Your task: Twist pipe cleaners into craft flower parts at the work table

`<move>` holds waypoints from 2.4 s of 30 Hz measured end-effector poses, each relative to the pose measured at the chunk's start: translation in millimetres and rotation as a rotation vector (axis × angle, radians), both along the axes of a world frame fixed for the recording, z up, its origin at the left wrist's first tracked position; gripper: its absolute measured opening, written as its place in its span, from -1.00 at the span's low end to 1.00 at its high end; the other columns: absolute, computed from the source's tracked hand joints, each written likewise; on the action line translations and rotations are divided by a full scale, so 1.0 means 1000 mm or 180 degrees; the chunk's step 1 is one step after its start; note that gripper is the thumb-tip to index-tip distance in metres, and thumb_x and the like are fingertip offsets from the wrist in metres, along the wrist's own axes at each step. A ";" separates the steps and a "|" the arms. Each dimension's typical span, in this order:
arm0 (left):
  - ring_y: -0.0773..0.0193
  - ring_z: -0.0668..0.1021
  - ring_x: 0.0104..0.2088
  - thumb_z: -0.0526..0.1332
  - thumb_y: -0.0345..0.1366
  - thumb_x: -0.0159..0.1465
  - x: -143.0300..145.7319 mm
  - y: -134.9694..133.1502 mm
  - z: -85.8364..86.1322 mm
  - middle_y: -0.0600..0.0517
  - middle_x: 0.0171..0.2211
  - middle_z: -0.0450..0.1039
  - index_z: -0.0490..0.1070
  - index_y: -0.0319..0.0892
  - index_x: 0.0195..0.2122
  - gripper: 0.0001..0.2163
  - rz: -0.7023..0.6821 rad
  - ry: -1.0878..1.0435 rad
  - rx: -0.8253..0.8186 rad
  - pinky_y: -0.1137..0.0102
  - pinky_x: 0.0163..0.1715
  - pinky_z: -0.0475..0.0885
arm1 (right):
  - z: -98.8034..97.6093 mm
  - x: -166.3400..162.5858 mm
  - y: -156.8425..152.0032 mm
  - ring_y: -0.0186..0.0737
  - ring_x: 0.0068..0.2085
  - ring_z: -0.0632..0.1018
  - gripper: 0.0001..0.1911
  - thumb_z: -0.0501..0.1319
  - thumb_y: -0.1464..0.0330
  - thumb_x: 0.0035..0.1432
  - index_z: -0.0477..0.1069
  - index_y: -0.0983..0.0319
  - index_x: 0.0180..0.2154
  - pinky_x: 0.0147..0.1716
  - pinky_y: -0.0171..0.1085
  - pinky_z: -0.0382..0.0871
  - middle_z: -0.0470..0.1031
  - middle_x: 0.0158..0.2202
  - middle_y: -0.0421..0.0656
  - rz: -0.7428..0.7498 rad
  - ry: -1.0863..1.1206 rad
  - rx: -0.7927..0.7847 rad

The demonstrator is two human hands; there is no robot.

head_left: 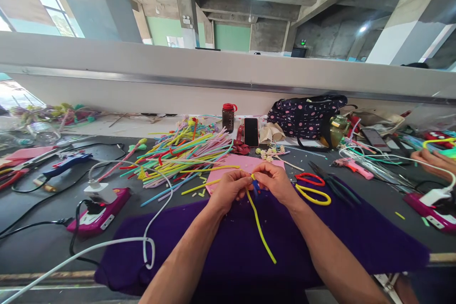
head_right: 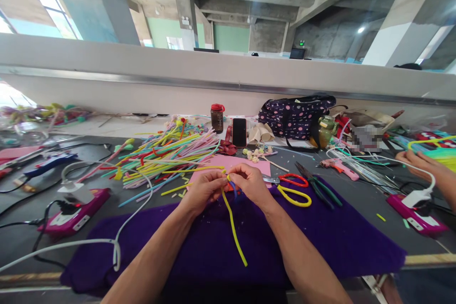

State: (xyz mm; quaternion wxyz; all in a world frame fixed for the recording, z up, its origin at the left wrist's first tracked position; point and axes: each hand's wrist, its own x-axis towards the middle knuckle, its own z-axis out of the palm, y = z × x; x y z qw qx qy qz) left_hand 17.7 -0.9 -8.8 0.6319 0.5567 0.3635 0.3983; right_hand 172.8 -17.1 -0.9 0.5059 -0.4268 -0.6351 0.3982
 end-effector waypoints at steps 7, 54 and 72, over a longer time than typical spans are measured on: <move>0.55 0.19 -0.79 0.22 -0.17 0.01 0.000 0.001 -0.001 0.13 -0.68 0.30 0.32 -0.26 -0.54 -0.77 -0.0005 0.0011 -0.0063 0.58 -0.80 -0.01 | 0.005 0.003 -0.003 -0.43 -0.61 0.35 -0.88 0.14 0.39 -0.01 0.42 0.25 -0.38 -0.64 -0.42 0.19 0.34 -0.59 -0.27 0.0229 -0.0160 0.0060; 0.61 0.11 -0.79 0.28 -0.26 -0.02 0.008 -0.002 -0.005 0.16 -0.70 0.23 0.26 -0.27 -0.57 -0.78 0.0113 -0.0698 -0.0368 0.57 -0.79 -0.14 | -0.017 0.000 0.009 -0.45 -0.66 0.27 -0.79 0.25 0.30 -0.06 0.48 0.24 -0.32 -0.68 -0.40 0.15 0.30 -0.60 -0.29 0.0465 0.0795 -0.0212; 0.59 0.14 -0.79 0.25 -0.23 0.02 0.010 -0.003 -0.004 0.13 -0.70 0.26 0.26 -0.26 -0.57 -0.78 0.0226 -0.0863 -0.0383 0.58 -0.78 -0.11 | -0.021 -0.011 0.008 -0.43 -0.63 0.31 -0.69 0.23 0.23 -0.04 0.44 0.26 -0.25 -0.69 -0.42 0.11 0.37 -0.59 -0.24 0.0463 0.1260 -0.0557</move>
